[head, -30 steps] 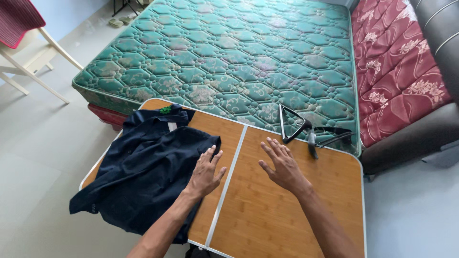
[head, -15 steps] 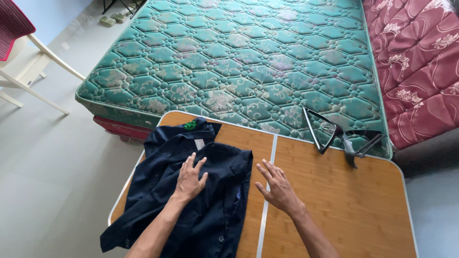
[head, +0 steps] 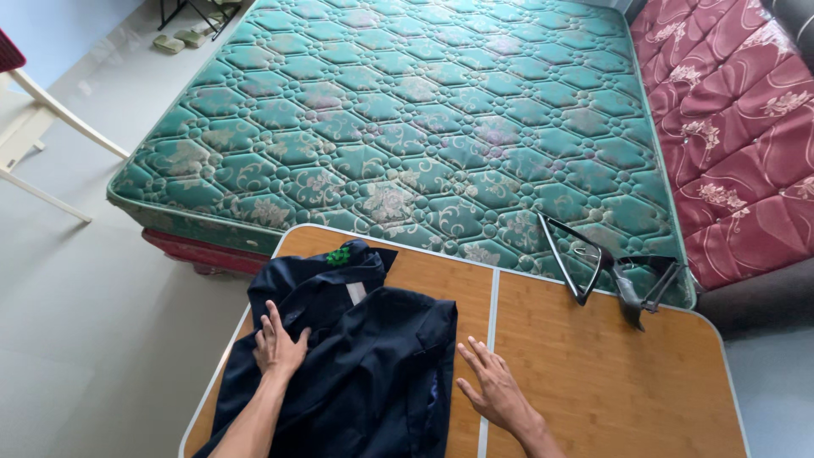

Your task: The person places a black long-sleeved shirt onto a white hanger and hangs it in a wooden wardrobe. The person then lays a dark blue uniform shirt on a table, places a black hanger inside it, and buttons the shirt from the bottom up to the collar.

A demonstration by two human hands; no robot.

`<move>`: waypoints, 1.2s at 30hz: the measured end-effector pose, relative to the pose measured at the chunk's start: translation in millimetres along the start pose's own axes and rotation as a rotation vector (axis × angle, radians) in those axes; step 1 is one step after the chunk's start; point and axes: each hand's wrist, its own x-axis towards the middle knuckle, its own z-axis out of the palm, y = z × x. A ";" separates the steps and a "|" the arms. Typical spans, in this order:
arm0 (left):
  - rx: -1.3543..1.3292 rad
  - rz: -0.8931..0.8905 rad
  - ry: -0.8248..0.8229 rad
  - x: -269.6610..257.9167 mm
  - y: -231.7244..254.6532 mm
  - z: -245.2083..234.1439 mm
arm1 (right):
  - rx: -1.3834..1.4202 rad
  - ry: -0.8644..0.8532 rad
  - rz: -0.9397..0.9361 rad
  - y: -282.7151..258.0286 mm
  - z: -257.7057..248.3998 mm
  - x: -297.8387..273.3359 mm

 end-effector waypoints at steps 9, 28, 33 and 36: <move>-0.168 -0.101 -0.201 4.7 29.9 41.4 | 0.027 -0.091 0.043 -0.8 1.0 9.8; -0.907 0.603 -0.181 -142.0 235.6 -121.4 | 0.992 -0.149 0.075 -63.9 -74.6 71.3; -0.925 0.651 -0.218 -177.3 286.7 -162.9 | 0.922 -0.079 0.058 -55.2 -89.2 77.6; -0.985 0.813 -0.167 -196.6 316.6 -183.8 | 0.938 -0.048 0.044 -51.4 -85.3 84.4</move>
